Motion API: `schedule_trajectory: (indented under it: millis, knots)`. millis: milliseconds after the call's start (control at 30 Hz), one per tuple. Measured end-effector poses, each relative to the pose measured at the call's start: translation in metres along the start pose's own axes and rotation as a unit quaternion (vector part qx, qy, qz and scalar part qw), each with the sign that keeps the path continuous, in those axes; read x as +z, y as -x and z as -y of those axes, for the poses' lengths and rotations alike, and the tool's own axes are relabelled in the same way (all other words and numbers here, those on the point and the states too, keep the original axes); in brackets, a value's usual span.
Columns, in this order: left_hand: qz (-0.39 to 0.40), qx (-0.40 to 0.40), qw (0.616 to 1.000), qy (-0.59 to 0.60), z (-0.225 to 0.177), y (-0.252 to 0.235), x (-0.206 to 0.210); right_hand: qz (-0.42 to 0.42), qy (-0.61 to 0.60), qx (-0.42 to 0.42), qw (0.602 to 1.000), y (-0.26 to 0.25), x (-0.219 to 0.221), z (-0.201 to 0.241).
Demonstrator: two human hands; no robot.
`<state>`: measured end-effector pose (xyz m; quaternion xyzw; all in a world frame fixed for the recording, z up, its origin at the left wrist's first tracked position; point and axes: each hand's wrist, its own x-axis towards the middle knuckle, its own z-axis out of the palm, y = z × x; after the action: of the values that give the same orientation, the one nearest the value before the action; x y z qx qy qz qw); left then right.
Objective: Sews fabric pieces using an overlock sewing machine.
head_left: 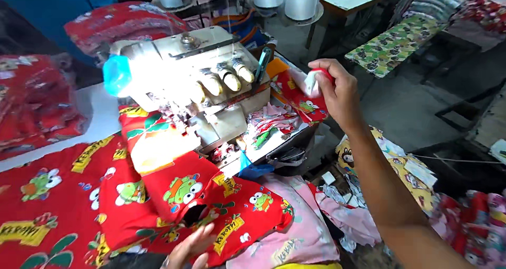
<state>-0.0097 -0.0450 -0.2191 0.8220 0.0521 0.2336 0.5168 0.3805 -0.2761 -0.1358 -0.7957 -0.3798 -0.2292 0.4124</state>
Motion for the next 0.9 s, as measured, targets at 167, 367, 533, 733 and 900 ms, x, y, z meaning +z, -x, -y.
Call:
schedule_trajectory:
  millis: [167, 367, 533, 733, 900]
  knots:
    - [-0.065, 0.012, 0.998, 0.019, -0.033, -0.043, 0.028, 0.256, -0.176, -0.132, 0.941, 0.055, 0.028, 0.129]
    - [-0.106, -0.156, 0.979, 0.081, -0.024, -0.046, 0.02, 0.211, -0.324, -0.043, 0.921, 0.106, 0.098, 0.188]
    - [-0.166, -0.229, 0.949, 0.141, -0.011, -0.024, -0.007, 0.375, -0.541, 0.191, 0.729, 0.136, 0.138, 0.179]
    - [-0.211, -0.205, 0.942, 0.162, -0.003, -0.022, -0.013, 0.369, -0.54, 0.236, 0.719, 0.14, 0.147, 0.184]
    - [-0.266, -0.227, 0.93, 0.115, 0.008, -0.023, -0.014, 0.37, -0.552, 0.217, 0.715, 0.138, 0.148, 0.177]
